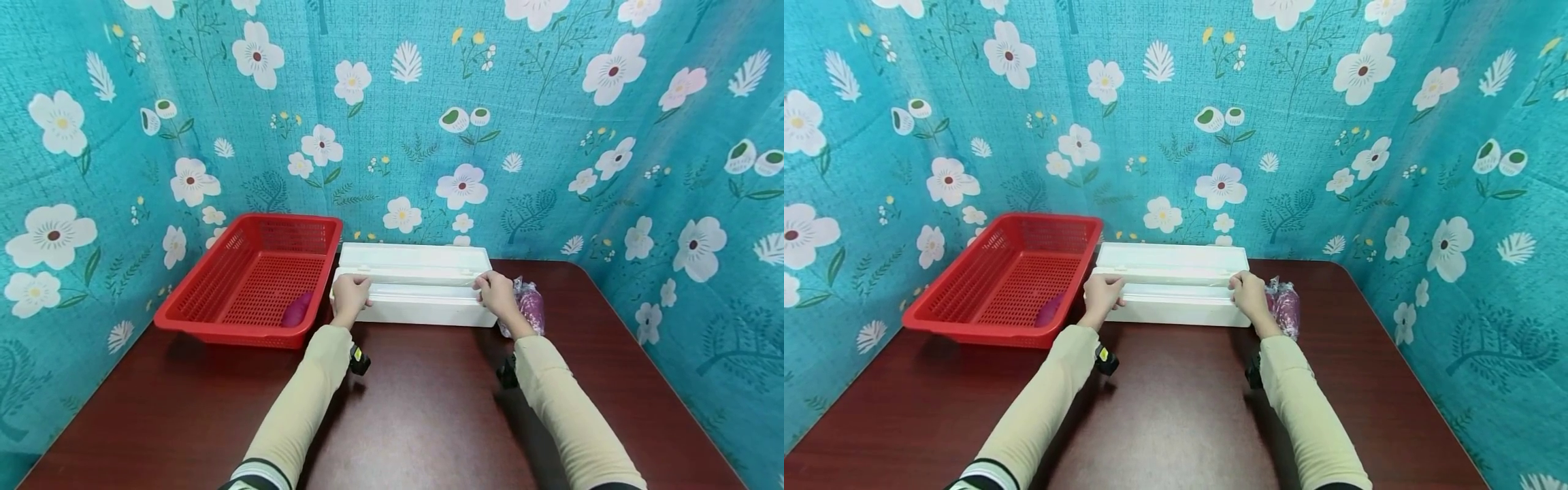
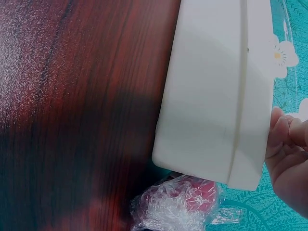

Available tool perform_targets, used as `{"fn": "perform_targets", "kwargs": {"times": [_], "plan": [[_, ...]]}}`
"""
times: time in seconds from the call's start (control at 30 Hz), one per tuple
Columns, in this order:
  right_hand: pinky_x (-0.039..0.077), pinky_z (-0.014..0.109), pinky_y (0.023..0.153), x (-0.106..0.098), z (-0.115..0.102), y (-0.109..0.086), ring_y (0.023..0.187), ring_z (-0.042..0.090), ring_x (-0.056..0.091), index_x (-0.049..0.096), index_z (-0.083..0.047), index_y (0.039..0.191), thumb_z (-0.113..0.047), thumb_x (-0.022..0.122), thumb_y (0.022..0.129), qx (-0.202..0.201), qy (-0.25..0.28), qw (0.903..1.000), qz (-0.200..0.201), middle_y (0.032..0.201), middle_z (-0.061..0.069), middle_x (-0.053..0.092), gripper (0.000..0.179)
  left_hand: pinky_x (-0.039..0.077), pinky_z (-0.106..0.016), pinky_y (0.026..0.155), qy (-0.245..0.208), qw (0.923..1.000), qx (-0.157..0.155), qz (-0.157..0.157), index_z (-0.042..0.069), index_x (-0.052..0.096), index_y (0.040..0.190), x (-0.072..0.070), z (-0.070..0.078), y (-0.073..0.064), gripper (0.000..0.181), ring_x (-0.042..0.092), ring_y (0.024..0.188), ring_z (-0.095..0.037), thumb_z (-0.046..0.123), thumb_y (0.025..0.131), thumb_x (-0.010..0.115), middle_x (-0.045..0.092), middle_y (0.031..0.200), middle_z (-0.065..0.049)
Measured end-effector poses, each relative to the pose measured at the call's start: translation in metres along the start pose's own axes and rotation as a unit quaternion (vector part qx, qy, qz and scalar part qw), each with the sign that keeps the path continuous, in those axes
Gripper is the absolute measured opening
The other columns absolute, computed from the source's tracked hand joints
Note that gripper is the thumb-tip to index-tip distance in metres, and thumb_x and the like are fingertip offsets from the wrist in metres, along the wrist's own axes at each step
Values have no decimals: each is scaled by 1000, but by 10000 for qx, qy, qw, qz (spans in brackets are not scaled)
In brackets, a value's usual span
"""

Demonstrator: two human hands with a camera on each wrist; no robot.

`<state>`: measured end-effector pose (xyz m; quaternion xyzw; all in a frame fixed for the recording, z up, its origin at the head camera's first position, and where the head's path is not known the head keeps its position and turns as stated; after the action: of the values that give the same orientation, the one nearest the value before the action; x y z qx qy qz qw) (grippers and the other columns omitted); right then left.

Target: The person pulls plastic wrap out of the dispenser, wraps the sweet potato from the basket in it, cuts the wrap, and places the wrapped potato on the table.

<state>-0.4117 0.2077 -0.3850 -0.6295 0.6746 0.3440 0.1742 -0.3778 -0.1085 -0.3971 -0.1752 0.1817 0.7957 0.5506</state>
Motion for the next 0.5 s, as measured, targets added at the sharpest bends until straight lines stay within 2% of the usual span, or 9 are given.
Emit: {"fn": "perform_targets", "kwargs": {"times": [0.07,0.13,0.23,0.3,0.4,0.5], "plan": [[43,26,45,1,1,1,47,14,52,58,4,84,-8,44,94,52,5,10000,-37,62,12,57,21,16,-44,102,-527,9984,-197,-4,8,70,96,0,-5,1,20,57,42,-14,20,84,60,59,49,-4],[43,26,45,2,2,1,48,14,52,58,4,84,-8,43,94,103,27,9999,-56,63,12,57,22,20,-39,102,-848,9958,-353,55,7,70,94,-1,-9,0,19,57,40,-13,20,82,63,59,50,-4],[42,25,45,1,1,1,48,13,52,58,5,84,-7,44,94,123,123,9998,-7,63,13,58,21,22,-35,101,-1054,9929,-525,145,7,70,88,-1,-12,0,15,57,41,-12,19,81,65,61,52,-4],[42,24,45,-1,0,0,48,13,53,58,5,83,-6,44,93,147,254,9995,89,64,14,59,20,19,-36,102,-1026,9928,-581,203,8,70,85,-1,-12,0,12,59,43,-12,18,80,66,62,54,-3],[45,23,45,-3,0,0,51,16,57,57,6,85,-5,44,93,185,569,9980,206,69,18,61,19,12,-42,104,-744,9953,-529,331,11,71,82,-2,-9,2,9,60,51,-11,19,79,68,63,59,-1],[47,23,50,-4,0,0,59,22,62,56,7,86,-5,43,93,205,743,9967,259,75,21,62,19,14,-44,103,-403,9970,-459,478,14,72,79,-5,-7,3,8,59,61,-13,21,77,69,65,65,-1]]}}
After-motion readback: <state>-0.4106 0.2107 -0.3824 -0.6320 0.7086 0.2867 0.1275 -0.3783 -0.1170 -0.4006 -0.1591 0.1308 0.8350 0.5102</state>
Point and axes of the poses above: each hand's wrist, its own y-axis towards the middle knuckle, its own x-axis out of the palm, z = x × y, the point moved 10 cm from there along y, towards the middle knuckle
